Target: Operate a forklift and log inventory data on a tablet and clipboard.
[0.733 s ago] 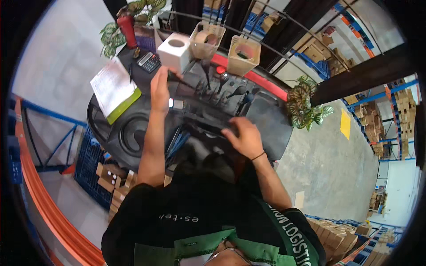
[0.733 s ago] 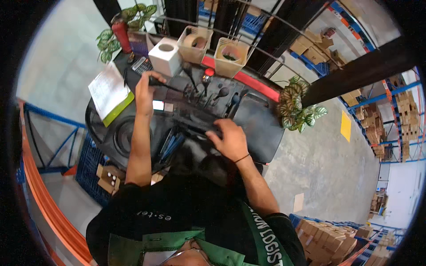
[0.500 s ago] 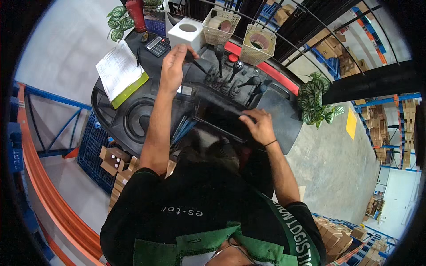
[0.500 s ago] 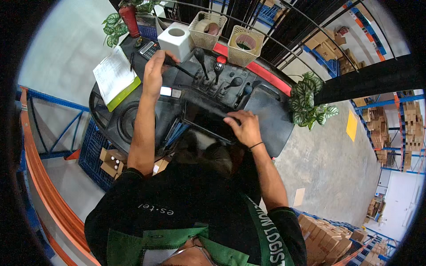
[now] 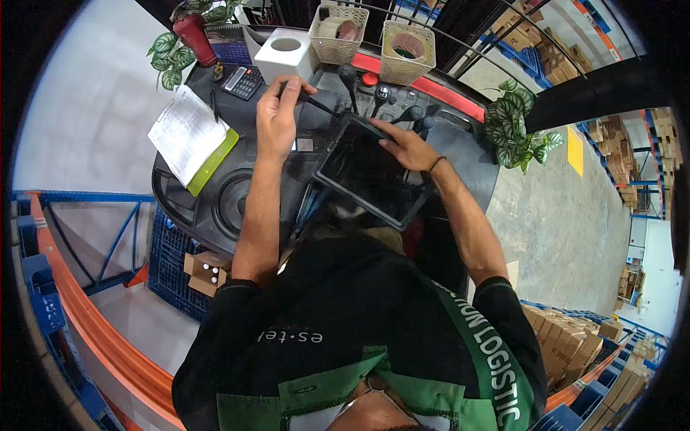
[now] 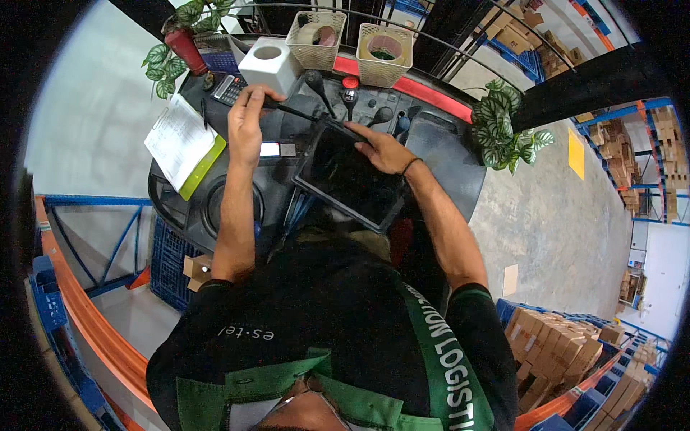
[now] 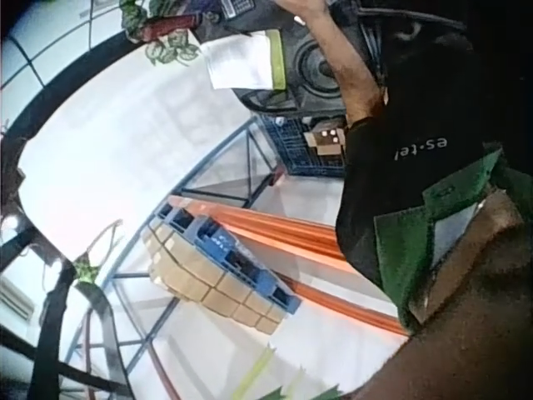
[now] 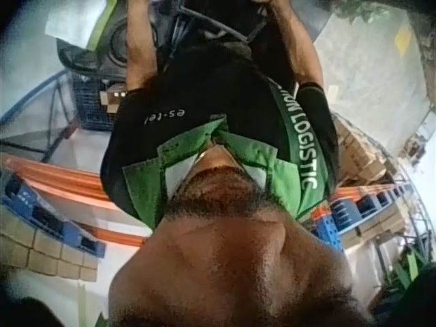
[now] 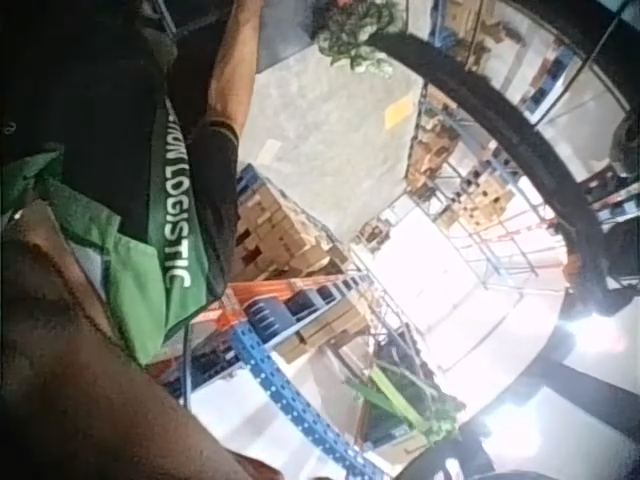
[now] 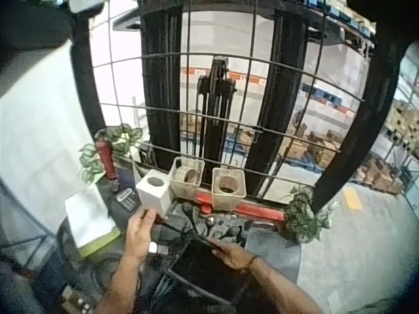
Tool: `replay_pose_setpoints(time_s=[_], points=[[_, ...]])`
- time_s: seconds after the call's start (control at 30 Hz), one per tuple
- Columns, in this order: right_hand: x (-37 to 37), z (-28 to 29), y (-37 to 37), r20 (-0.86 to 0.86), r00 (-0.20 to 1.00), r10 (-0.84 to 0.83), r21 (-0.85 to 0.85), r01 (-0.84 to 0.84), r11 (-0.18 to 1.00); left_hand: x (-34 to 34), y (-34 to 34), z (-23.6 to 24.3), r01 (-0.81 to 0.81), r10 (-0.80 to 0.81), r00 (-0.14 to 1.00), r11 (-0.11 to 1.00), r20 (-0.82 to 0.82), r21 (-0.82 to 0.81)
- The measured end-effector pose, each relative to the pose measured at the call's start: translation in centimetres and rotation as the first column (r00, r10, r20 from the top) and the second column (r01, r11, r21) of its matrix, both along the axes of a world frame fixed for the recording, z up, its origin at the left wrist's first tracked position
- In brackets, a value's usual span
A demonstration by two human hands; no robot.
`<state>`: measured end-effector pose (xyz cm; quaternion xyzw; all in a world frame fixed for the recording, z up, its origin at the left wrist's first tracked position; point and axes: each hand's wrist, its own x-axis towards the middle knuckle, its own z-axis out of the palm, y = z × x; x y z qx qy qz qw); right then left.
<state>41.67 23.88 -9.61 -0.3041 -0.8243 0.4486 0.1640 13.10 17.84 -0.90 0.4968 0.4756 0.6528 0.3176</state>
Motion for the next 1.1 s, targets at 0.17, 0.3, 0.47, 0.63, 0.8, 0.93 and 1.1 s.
replay_pose_setpoints(time_s=[0.17, 0.3, 0.47, 0.63, 0.8, 0.93, 1.1], points=[[-0.7, 1.6, 0.3, 0.167, 0.986, 0.022, -0.082, -0.008, 0.997, -0.8, -0.3, 0.1, 0.039, -0.040, 0.998, 0.999, -0.045, -0.037], [-0.8, -0.3, 0.2, 0.051, 0.997, 0.055, 0.042, -0.057, 0.998, -1.0, -0.3, 0.1, 0.080, -0.082, 0.994, 0.996, -0.075, -0.030], [-0.8, -2.6, 1.9, 0.098, 0.995, 0.025, -0.111, -0.014, 0.994, -1.3, 0.3, 0.1, 0.099, -0.099, 0.993, 0.995, -0.065, -0.002], [-1.2, -1.4, 0.8, 0.096, 0.987, -0.128, -0.009, 0.129, 0.992, -2.6, 1.2, -0.2, 0.100, -0.097, 0.974, 0.995, -0.203, 0.004], [-0.2, 0.1, -2.6, 0.050, 0.942, -0.331, 0.455, 0.274, 0.847, -2.5, 1.3, 0.1, 0.087, -0.087, 0.971, 0.996, -0.223, -0.009], [0.3, 0.9, -5.9, 0.301, 0.876, -0.377, 0.580, 0.145, 0.801, -2.1, 1.1, 0.6, 0.069, -0.071, 0.967, 0.997, -0.246, -0.018], [0.2, 2.8, -6.2, 0.460, 0.824, -0.329, 0.565, 0.014, 0.825, -1.8, 1.4, 0.5, 0.059, -0.061, 0.974, 0.998, -0.220, -0.018]])
